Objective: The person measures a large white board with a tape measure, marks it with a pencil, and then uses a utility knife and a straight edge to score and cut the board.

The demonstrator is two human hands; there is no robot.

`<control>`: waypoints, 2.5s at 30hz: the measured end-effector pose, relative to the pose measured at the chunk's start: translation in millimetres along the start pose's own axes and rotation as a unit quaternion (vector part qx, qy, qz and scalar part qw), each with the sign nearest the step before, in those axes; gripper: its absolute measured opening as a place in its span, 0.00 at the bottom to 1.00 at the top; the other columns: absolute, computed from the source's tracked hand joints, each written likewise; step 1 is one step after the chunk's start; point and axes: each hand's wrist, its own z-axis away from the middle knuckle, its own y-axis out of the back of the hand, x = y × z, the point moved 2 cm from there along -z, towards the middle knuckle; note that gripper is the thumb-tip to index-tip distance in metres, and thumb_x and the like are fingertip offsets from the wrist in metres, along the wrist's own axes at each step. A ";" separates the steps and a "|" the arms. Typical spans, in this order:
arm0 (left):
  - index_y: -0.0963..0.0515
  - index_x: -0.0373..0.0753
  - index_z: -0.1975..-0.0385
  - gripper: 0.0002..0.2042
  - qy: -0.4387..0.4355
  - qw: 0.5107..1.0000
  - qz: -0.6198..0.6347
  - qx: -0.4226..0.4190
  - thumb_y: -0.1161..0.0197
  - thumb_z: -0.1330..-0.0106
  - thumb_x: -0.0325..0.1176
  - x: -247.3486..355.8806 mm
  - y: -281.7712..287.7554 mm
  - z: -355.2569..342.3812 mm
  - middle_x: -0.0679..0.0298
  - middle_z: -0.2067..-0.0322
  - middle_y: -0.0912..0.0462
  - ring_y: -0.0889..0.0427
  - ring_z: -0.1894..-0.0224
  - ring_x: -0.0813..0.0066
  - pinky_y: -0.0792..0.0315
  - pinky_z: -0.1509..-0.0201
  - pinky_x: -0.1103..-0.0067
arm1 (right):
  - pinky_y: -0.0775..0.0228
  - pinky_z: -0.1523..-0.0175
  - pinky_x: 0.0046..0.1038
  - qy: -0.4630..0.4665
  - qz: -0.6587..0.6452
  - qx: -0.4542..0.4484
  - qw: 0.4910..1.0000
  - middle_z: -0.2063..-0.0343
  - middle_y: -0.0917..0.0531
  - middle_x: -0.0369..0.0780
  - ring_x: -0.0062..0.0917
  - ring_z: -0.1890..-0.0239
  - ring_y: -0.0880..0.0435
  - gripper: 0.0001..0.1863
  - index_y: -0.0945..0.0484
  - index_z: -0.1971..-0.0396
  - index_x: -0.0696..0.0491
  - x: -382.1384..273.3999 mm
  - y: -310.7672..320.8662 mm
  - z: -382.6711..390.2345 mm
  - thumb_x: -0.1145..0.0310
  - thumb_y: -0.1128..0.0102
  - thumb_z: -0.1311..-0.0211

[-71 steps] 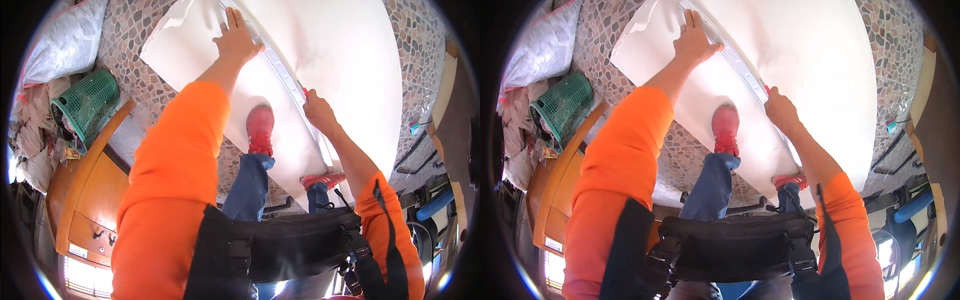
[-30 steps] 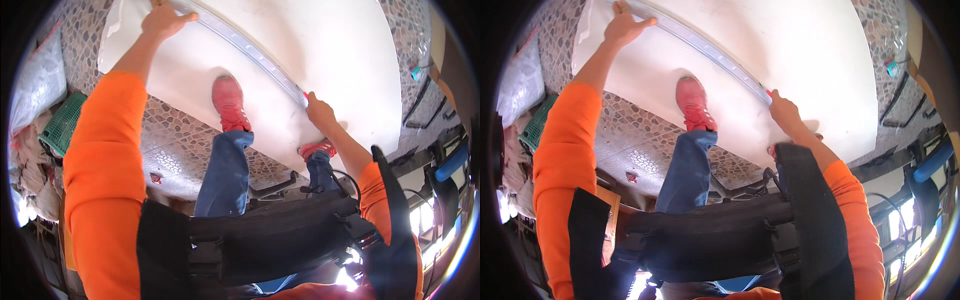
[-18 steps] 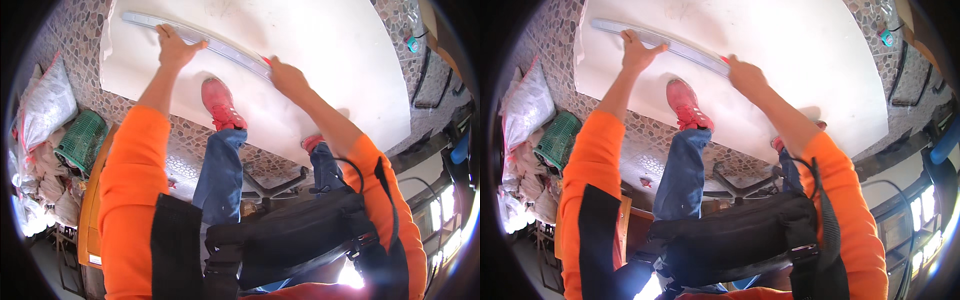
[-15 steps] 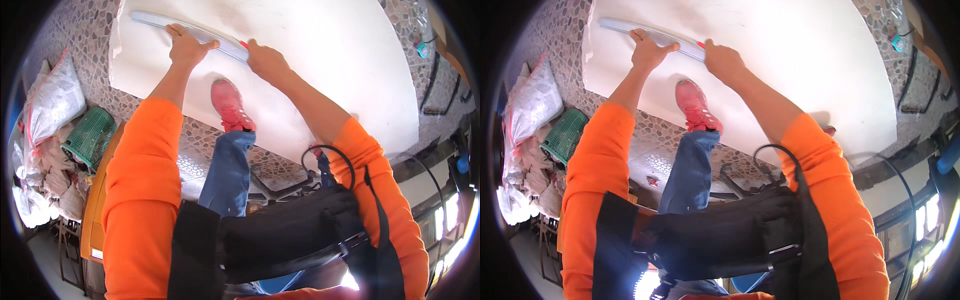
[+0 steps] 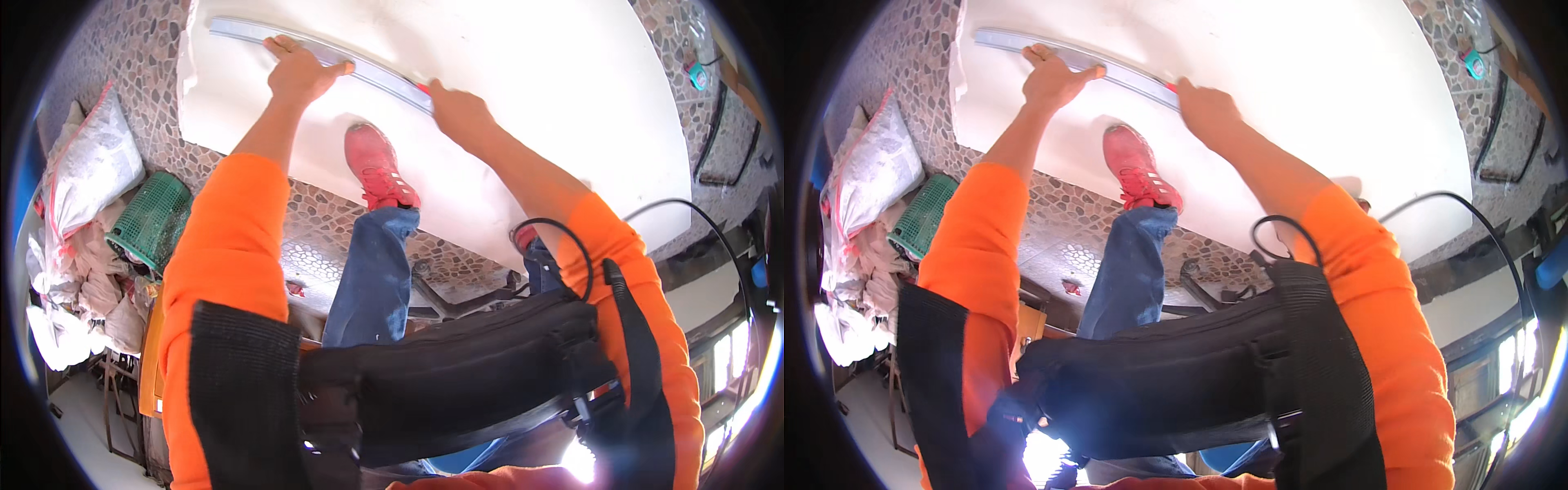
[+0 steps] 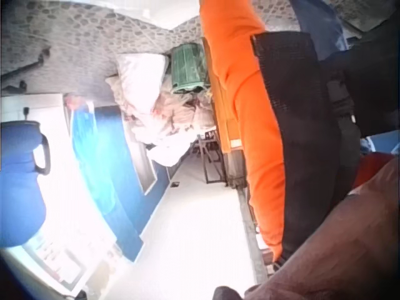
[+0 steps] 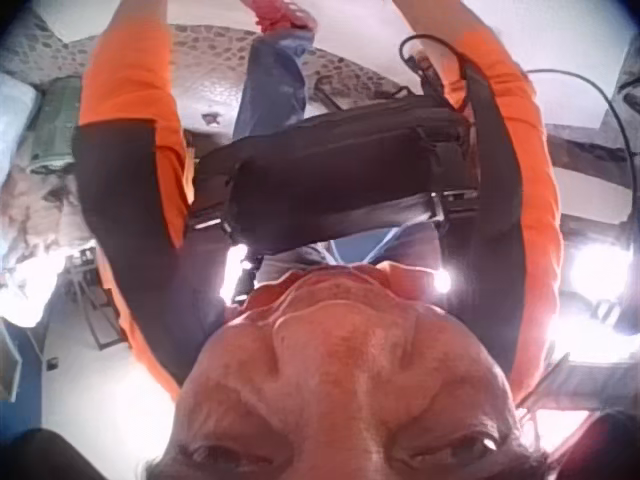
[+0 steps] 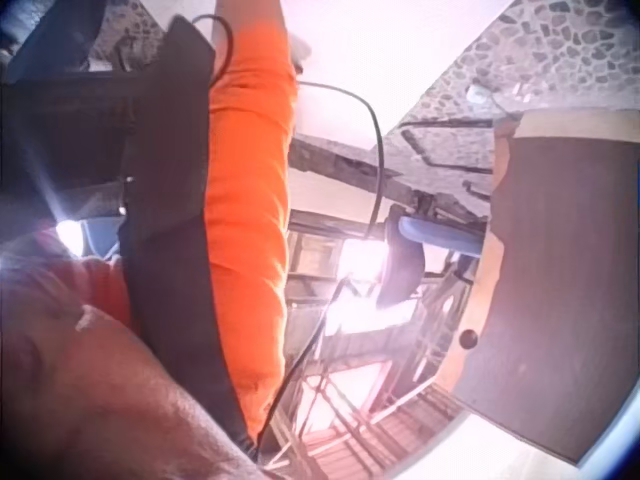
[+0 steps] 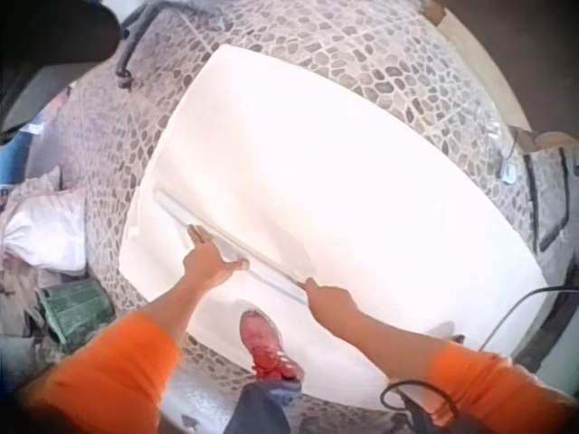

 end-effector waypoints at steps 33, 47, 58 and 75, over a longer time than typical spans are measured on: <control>0.66 0.17 0.34 0.66 0.005 0.994 0.109 -0.008 0.28 0.55 0.61 159.5 -103.4 126.6 0.28 0.32 0.69 0.27 0.39 0.51 0.25 0.46 0.74 | 0.28 0.61 0.51 -0.122 -0.038 -0.004 0.992 0.73 0.18 0.54 0.51 0.67 0.18 0.13 0.34 0.56 0.57 174.0 -43.4 232.4 0.65 0.52 0.35; 0.65 0.19 0.33 0.65 -0.003 0.994 0.105 0.015 0.29 0.53 0.62 159.0 -112.0 137.0 0.31 0.31 0.70 0.34 0.34 0.52 0.26 0.45 0.73 | 0.24 0.61 0.42 0.032 0.056 0.015 0.998 0.70 0.17 0.51 0.44 0.66 0.15 0.10 0.31 0.60 0.60 71.5 -30.5 66.8 0.71 0.48 0.38; 0.60 0.15 0.34 0.66 0.016 1.000 0.001 0.000 0.32 0.56 0.67 169.2 -101.5 131.1 0.29 0.31 0.65 0.55 0.26 0.47 0.38 0.32 0.68 | 0.25 0.60 0.44 0.050 0.036 0.035 0.997 0.69 0.17 0.52 0.47 0.64 0.17 0.12 0.31 0.56 0.60 172.6 -62.0 157.2 0.73 0.55 0.38; 0.58 0.24 0.31 0.64 0.008 0.996 0.015 0.088 0.31 0.55 0.67 224.9 -167.6 172.0 0.41 0.29 0.58 0.47 0.28 0.52 0.37 0.33 0.63 | 0.26 0.58 0.48 -0.162 -0.007 -0.027 0.986 0.69 0.17 0.53 0.49 0.65 0.17 0.14 0.33 0.53 0.57 317.9 -94.0 370.6 0.70 0.52 0.38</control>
